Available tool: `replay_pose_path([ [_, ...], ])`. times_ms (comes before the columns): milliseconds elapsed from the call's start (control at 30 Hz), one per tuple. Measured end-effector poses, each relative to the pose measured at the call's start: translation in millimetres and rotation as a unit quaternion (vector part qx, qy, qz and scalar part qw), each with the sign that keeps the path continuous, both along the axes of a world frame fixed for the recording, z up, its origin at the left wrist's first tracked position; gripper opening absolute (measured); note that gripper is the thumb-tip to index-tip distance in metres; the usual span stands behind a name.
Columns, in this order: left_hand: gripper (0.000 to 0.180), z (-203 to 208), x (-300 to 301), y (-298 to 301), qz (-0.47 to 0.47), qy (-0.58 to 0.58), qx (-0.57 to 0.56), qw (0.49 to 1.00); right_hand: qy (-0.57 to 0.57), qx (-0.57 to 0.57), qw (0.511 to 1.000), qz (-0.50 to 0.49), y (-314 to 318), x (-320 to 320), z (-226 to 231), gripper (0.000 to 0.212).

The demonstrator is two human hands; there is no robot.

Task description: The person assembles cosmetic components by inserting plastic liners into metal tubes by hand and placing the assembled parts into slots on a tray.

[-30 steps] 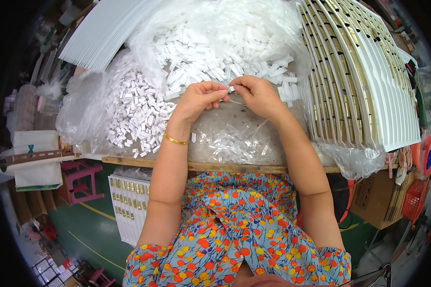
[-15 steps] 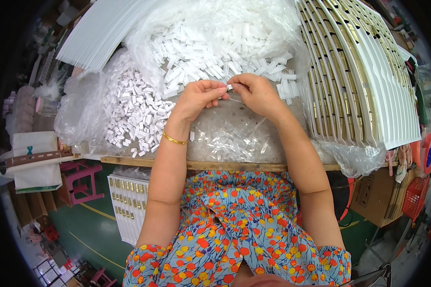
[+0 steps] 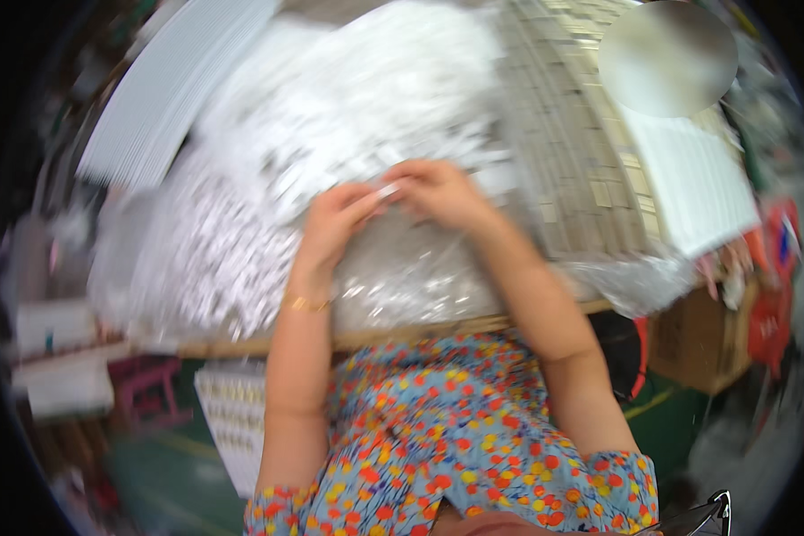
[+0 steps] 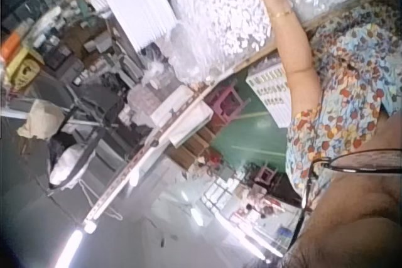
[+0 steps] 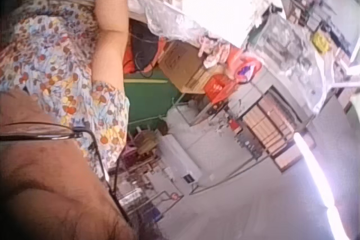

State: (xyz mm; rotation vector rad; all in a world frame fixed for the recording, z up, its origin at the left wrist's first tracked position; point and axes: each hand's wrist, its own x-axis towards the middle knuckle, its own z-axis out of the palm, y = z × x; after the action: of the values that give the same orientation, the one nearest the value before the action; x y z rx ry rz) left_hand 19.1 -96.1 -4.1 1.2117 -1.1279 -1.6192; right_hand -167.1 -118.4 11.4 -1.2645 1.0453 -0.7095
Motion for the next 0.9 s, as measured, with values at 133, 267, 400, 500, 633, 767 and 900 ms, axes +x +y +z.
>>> replay_pose_path([
  [133,0.014,0.0,21.5,17.7,0.068,-0.036,-0.008,0.997,0.132,-0.340,0.928,-0.083,25.8,2.4,-1.3,0.025],
  [267,0.015,-5.3,17.3,10.0,0.074,0.014,-0.015,0.997,0.146,-0.320,0.934,-0.062,94.4,-63.4,141.4,0.018],
  [400,0.016,-4.6,14.4,8.0,0.057,0.058,-0.004,0.997,0.256,-0.443,0.776,-0.369,87.4,-158.0,211.1,0.012],
  [500,0.016,0.0,14.1,8.9,0.047,0.066,0.011,0.997,0.380,-0.335,0.772,-0.385,15.4,-242.4,218.2,0.019],
  [633,0.018,-10.9,16.1,11.8,0.060,0.027,0.015,0.998,0.609,-0.327,0.681,-0.240,-34.4,-282.2,189.5,0.021],
  [767,0.032,-8.7,10.3,9.1,0.034,0.105,0.057,0.992,0.672,-0.294,0.663,-0.152,-55.2,-304.3,185.3,0.020],
  [900,0.053,-11.1,12.6,2.3,-0.005,0.163,0.092,0.982,0.726,-0.368,0.572,-0.101,-60.2,-303.2,190.4,0.022],
])
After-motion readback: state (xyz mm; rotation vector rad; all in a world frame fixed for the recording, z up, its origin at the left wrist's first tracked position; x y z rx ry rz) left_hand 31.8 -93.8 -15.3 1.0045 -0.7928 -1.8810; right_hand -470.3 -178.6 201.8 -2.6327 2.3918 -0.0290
